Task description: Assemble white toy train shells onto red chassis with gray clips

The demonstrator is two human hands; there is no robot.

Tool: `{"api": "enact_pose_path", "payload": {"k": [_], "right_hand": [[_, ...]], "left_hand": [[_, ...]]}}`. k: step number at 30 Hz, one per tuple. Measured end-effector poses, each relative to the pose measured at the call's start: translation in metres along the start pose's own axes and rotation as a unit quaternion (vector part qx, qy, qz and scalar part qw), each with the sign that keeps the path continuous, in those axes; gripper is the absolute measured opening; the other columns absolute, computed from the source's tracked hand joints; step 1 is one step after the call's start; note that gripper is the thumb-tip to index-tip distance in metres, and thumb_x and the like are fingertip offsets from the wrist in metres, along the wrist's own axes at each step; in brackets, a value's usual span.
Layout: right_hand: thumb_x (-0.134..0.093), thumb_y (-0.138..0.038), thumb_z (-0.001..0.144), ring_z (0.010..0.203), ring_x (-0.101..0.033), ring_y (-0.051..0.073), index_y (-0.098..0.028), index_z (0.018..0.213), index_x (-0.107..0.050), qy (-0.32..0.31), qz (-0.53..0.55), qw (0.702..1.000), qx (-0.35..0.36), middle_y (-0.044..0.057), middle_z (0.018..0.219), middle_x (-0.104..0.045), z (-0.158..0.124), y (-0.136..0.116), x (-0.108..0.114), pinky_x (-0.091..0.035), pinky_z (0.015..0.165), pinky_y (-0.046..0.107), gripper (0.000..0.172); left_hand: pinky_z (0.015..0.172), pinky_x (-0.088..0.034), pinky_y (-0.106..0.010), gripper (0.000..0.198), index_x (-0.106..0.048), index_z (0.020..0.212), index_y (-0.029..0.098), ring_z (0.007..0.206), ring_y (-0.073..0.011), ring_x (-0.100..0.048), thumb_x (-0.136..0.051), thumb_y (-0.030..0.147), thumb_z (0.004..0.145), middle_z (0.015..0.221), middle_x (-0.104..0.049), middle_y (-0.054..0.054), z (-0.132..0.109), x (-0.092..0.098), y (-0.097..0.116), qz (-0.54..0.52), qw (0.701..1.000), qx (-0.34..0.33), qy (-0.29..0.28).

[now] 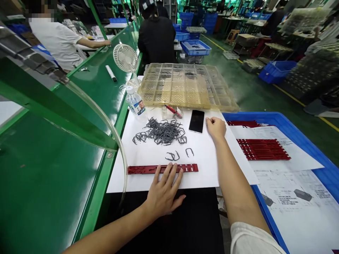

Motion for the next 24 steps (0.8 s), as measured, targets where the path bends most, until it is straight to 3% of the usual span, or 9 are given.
{"api": "enact_pose_path", "payload": {"k": [4,6,11,15,20,24], "right_hand": [[-0.065,-0.055,0.092,0.080,-0.061,0.031,-0.028,0.063,-0.058,-0.001,0.001,1.000,0.002,0.011,0.075,-0.072,0.001,0.000,-0.003,-0.044,0.074,0.042,0.040],[-0.065,-0.053,0.092,0.080,-0.060,0.030,-0.027,0.064,-0.060,-0.004,-0.003,1.000,0.005,0.010,0.076,-0.072,0.000,0.000,-0.004,-0.044,0.076,0.042,0.038],[-0.066,-0.047,0.090,0.080,-0.059,0.030,-0.028,0.065,-0.060,0.000,-0.010,1.000,0.008,0.009,0.074,-0.069,-0.001,0.000,-0.007,-0.043,0.077,0.043,0.033],[-0.067,-0.044,0.090,0.078,-0.059,0.029,-0.028,0.063,-0.059,0.013,-0.008,1.000,0.015,0.006,0.069,-0.065,0.001,0.002,-0.011,-0.043,0.077,0.042,0.032],[-0.068,-0.040,0.091,0.075,-0.058,0.028,-0.028,0.062,-0.059,0.021,-0.010,1.000,0.013,0.005,0.067,-0.063,0.002,0.005,-0.014,-0.043,0.076,0.041,0.032],[-0.070,-0.039,0.092,0.075,-0.058,0.027,-0.027,0.063,-0.058,0.020,-0.007,1.000,0.022,0.004,0.066,-0.062,0.002,0.005,-0.014,-0.043,0.077,0.041,0.033]], "left_hand": [[0.143,0.002,-0.063,0.074,-0.052,0.172,0.015,0.177,-0.0384,-0.014,-0.053,0.057,0.111,0.177,-0.052,-0.015,-0.001,-0.005,0.001,0.020,1.000,-0.021,-0.010],[0.142,0.001,-0.065,0.071,-0.052,0.172,0.016,0.178,-0.0392,-0.010,-0.053,0.053,0.111,0.179,-0.051,-0.015,-0.002,-0.006,-0.001,0.026,0.999,-0.022,-0.013],[0.141,-0.005,-0.068,0.068,-0.053,0.171,0.019,0.174,-0.0404,-0.023,-0.057,0.048,0.109,0.178,-0.051,-0.016,-0.005,-0.006,-0.002,0.018,0.999,-0.034,-0.009],[0.142,-0.009,-0.064,0.061,-0.059,0.167,0.027,0.173,-0.0363,-0.028,-0.059,0.042,0.108,0.177,-0.053,-0.011,-0.009,-0.004,-0.002,-0.012,0.998,-0.044,0.035],[0.140,-0.018,-0.065,0.056,-0.066,0.160,0.022,0.169,-0.0368,-0.032,-0.055,0.043,0.109,0.167,-0.063,-0.013,-0.010,-0.006,-0.003,0.012,0.998,-0.037,0.042],[0.136,-0.028,-0.060,0.060,-0.064,0.163,0.019,0.167,-0.0362,-0.034,-0.052,0.045,0.110,0.169,-0.061,-0.013,-0.009,-0.006,-0.003,0.015,0.999,-0.041,0.031]]}}
Point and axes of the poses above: each hand's wrist, its own z-axis towards the middle knuckle, its own x-axis out of the back of the hand, y = z × x, the point moved 5 cm from there along z, towards the middle knuckle
